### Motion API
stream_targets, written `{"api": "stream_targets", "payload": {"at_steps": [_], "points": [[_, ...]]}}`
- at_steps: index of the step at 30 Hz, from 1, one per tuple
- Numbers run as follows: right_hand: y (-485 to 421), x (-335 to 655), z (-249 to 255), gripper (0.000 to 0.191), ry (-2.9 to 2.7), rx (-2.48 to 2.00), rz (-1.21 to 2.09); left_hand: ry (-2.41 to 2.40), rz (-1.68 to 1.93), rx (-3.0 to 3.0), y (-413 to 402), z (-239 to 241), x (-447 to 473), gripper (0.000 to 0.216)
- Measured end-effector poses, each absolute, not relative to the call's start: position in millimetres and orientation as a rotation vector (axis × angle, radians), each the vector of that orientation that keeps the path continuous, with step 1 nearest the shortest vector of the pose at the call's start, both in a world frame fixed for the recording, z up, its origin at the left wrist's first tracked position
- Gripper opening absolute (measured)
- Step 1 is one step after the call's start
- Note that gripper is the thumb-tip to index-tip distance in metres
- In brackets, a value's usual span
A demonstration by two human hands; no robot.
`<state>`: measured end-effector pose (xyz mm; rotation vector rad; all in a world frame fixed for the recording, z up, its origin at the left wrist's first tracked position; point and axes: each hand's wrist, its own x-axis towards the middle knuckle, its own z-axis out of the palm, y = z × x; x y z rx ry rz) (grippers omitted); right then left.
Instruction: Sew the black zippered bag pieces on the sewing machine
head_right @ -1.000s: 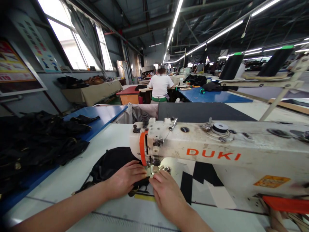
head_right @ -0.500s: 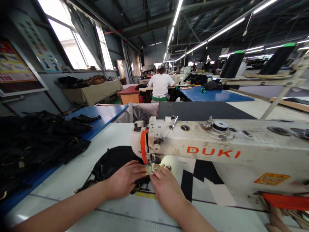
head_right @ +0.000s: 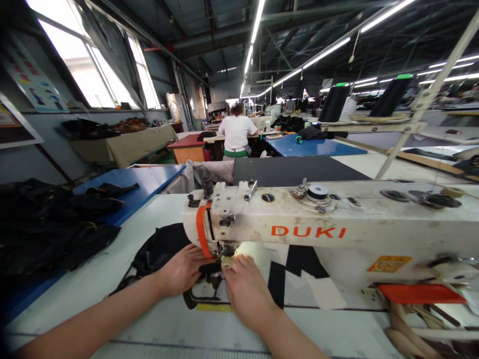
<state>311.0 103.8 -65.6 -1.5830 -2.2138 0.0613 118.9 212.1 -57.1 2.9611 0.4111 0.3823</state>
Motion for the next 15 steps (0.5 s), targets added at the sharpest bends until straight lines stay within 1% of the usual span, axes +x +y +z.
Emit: {"api": "stream_targets", "payload": {"at_steps": [6,11,15], "points": [[102.2,313.2,-66.3,0.023,-2.182,-1.555,0.053,0.411,0.407,2.968,215.2,-60.1,118.2,0.046],[101.4,314.6,-67.4,0.025,-2.155,-1.553,0.045,0.398,0.414,2.992,215.7,-60.5,119.8,0.041],[101.1,314.8,-67.5,0.028,-2.151,-1.562,0.016,0.407,0.402,2.98,217.1,-59.3,121.2,0.042]]}}
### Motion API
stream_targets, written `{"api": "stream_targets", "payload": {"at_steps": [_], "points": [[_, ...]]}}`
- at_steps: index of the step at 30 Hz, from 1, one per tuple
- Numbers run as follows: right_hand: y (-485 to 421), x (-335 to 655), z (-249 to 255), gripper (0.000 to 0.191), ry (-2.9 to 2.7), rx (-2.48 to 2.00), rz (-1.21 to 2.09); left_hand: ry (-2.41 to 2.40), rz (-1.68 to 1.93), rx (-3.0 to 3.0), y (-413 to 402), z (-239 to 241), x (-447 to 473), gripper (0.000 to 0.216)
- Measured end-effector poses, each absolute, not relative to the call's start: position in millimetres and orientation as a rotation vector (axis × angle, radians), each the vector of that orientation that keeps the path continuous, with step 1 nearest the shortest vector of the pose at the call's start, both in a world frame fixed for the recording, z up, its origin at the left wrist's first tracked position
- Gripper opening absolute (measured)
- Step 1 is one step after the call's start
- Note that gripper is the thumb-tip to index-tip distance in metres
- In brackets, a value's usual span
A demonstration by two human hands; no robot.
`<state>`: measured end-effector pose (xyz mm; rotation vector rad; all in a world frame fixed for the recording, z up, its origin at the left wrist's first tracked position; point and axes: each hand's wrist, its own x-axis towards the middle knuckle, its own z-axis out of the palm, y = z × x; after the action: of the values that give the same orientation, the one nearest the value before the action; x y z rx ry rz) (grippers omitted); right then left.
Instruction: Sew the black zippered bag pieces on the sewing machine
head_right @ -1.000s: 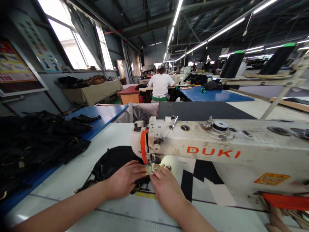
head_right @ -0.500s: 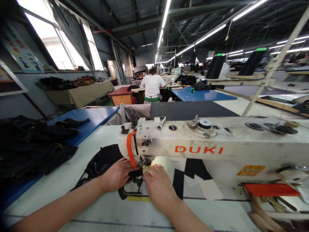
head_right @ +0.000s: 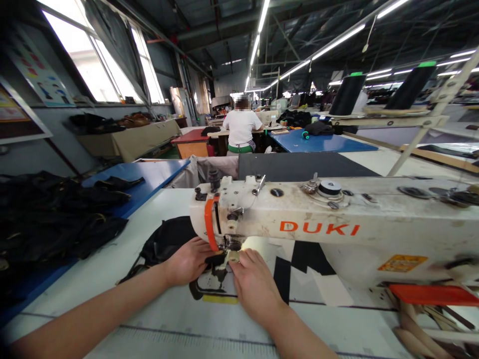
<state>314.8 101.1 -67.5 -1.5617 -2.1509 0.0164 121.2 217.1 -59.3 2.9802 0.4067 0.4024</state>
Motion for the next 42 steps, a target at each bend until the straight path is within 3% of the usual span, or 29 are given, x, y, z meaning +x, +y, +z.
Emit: {"api": "stream_targets", "payload": {"at_steps": [10,15,20,25,31,37,42], "points": [[99,320,-79,0.026,-2.198,-1.36,-0.137,0.383,0.386,2.935,157,-59,57,0.048],[96,321,-78,0.025,-2.277,-1.274,-0.167,0.779,0.503,2.88,116,-39,25,0.047],[90,314,-74,0.026,-2.328,-1.213,-0.21,1.125,0.421,2.79,93,-40,-10,0.081],[92,284,-68,0.038,-2.511,-1.089,-0.133,1.056,0.403,2.914,100,-56,-7,0.04],[97,250,-48,0.018,-2.283,-1.128,0.38,1.097,0.59,2.535,121,-36,-4,0.024],[84,234,-7,0.03,-1.647,-1.244,1.085,1.035,0.549,1.746,130,16,-28,0.029],[78,227,4,0.034,-1.467,-1.158,1.249,0.993,0.546,1.61,127,22,-35,0.032]]}}
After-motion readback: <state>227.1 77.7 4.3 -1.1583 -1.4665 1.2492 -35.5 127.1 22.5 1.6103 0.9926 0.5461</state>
